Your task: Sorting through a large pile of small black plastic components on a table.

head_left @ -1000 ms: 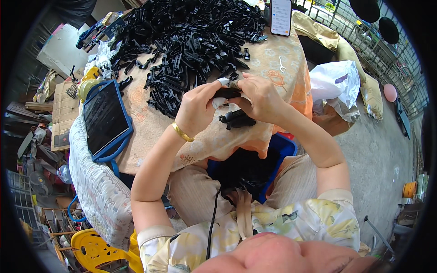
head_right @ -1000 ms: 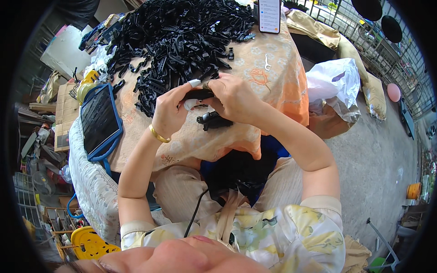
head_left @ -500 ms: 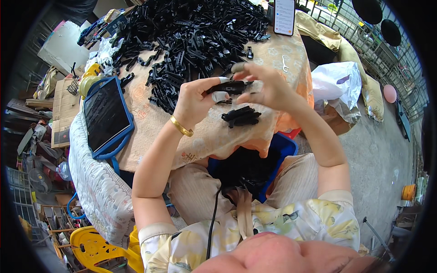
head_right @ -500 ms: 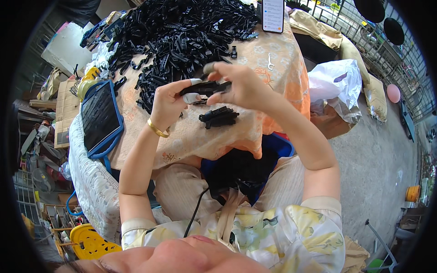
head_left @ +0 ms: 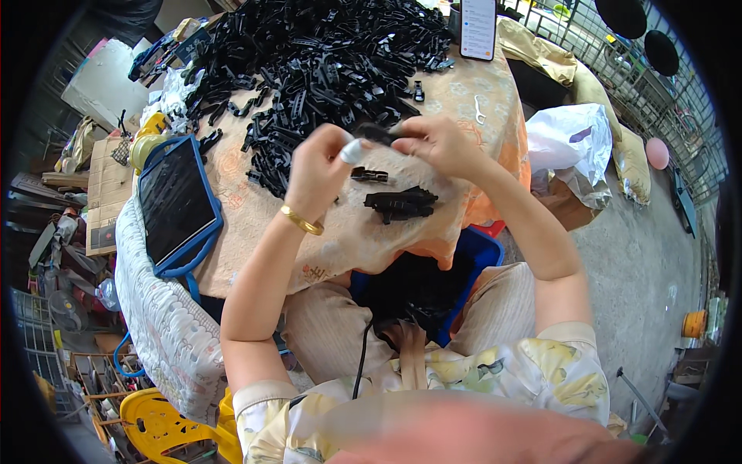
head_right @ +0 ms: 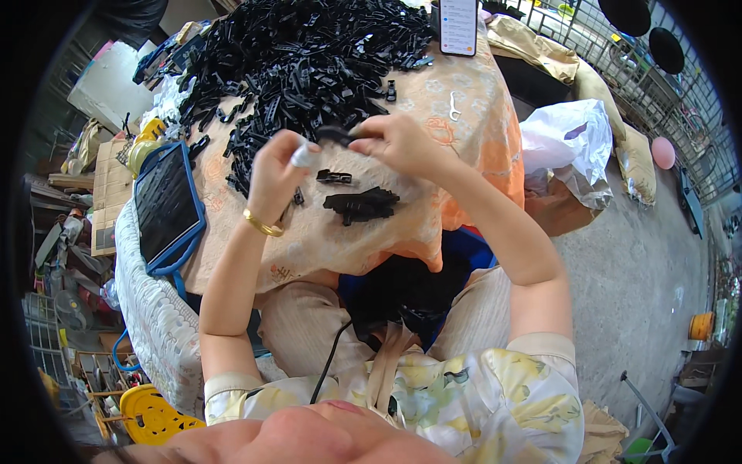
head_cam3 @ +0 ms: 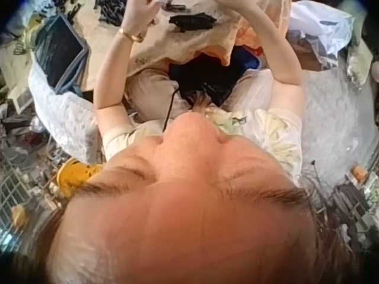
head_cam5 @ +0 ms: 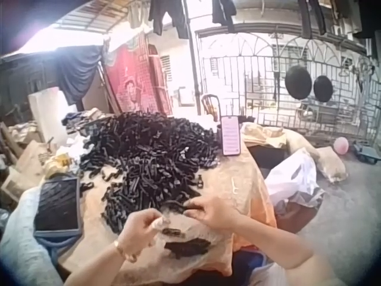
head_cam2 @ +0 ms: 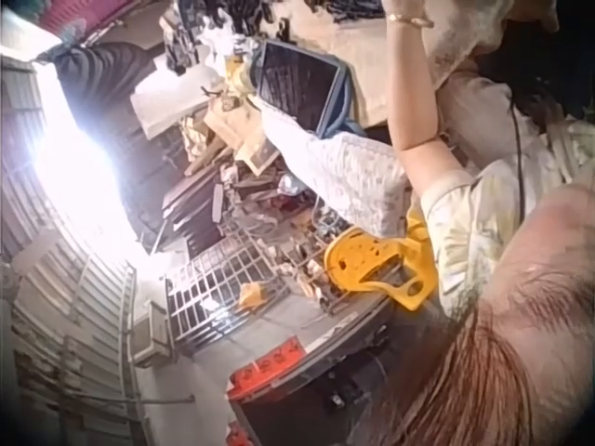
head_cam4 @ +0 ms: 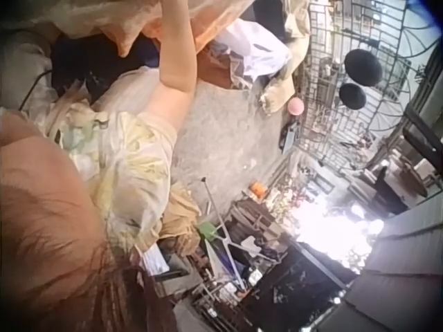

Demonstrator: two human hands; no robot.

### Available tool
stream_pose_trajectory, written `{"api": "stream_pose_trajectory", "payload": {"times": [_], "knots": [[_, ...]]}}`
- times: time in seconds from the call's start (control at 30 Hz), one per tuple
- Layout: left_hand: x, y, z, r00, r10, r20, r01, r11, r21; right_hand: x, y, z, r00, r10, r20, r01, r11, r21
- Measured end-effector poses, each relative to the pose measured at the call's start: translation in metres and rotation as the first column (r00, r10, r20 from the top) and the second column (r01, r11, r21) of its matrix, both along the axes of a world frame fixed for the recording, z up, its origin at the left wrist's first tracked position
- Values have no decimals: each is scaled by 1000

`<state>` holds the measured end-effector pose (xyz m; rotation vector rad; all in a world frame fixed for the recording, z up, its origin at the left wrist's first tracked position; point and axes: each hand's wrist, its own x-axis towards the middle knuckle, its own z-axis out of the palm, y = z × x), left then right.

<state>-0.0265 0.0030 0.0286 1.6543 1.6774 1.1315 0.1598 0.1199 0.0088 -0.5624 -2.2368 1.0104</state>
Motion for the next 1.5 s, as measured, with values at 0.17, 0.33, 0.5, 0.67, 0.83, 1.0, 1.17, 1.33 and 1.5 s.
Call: {"api": "stream_pose_trajectory", "payload": {"times": [0.17, 0.33, 0.5, 0.67, 0.83, 1.0, 1.17, 1.33, 1.5], "knots": [[-1, -4, 7, 987, 68, 147, -79, 994, 72, -20, -22, 8, 965, 263, 12, -263, 964, 20], [-24, -2, 28, 962, 258, 95, -247, 963, -109, -29, -15, 1, 981, 191, 39, -179, 960, -214], [-41, 4, 14, 878, 285, 384, -292, 956, -43, -32, -21, 4, 950, 117, 291, -165, 976, 144], [-26, 9, 0, 848, 259, 462, -221, 966, -137, -17, -13, 5, 985, 105, 134, -128, 977, 173], [-1, 7, -1, 820, 126, 559, -71, 990, -119, -9, -18, 11, 973, 182, -141, -194, 978, -75], [6, 5, -8, 762, 16, 647, 53, 995, -87, -13, -32, 16, 994, 75, -77, -51, 960, 276], [14, 2, -4, 783, -10, 622, 64, 996, -64, -11, -31, 20, 994, 59, -94, -63, 997, -43], [8, 6, -12, 926, -44, 375, 41, 999, 17, -15, -33, 11, 985, 60, -162, -70, 996, -59], [4, 3, -10, 926, -7, 379, -5, 1000, 30, -10, -44, 25, 997, -35, -72, 41, 995, 88]]}}
